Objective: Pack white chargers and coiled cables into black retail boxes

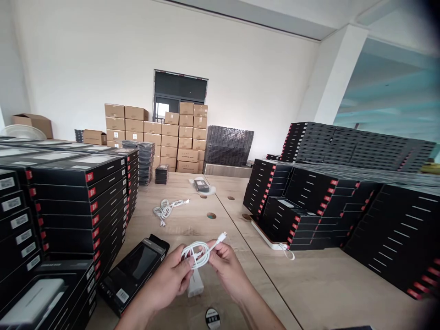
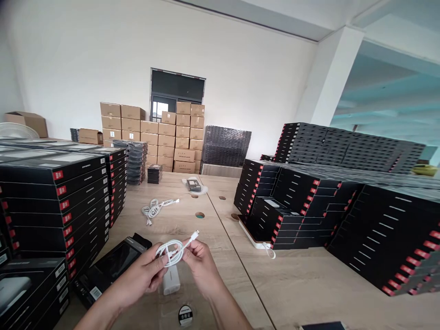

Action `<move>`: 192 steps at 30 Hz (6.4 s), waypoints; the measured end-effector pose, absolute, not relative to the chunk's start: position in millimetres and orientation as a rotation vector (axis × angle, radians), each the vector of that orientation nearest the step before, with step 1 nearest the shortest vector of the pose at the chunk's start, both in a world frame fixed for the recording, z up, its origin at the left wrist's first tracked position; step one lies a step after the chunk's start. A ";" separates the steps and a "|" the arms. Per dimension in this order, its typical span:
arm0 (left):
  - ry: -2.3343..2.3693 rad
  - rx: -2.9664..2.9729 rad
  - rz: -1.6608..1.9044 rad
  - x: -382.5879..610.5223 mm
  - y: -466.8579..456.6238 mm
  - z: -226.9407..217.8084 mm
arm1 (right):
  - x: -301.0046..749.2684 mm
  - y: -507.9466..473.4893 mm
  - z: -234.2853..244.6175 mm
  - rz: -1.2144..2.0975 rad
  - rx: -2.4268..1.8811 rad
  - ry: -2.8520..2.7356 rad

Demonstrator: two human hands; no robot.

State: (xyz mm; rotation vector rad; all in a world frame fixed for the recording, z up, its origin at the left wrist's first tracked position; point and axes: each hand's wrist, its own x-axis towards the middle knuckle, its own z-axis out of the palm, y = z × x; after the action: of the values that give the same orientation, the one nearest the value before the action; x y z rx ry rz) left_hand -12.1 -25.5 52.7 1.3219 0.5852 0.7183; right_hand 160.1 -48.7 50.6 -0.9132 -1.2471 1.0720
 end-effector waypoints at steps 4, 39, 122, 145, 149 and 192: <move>0.597 1.268 0.780 -9.8 -23.6 50.9 | 162.1 -51.9 56.5 1.120 -0.880 -1.296; 1.212 1.941 0.565 -1.2 -30.5 21.0 | 187.0 -35.5 50.7 1.041 -0.850 -0.459; 0.349 0.896 1.185 6.9 -21.4 44.2 | 134.0 -47.0 49.6 0.861 -0.986 -0.767; 0.194 0.808 0.996 8.7 -30.3 44.0 | 156.4 -44.7 45.2 -0.094 -1.227 -1.648; 0.227 0.763 0.966 3.1 -31.6 46.8 | 157.7 -46.1 47.7 -0.220 -1.282 -1.656; 0.167 0.650 0.924 -17.9 -16.8 40.4 | 152.3 -59.4 49.6 0.593 -1.194 -1.788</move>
State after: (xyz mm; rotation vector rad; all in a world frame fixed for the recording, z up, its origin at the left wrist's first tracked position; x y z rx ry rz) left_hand -17.9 -16.8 40.4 0.6503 0.1674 0.9236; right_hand 152.3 -59.4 49.6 -1.1938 -1.7880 0.5926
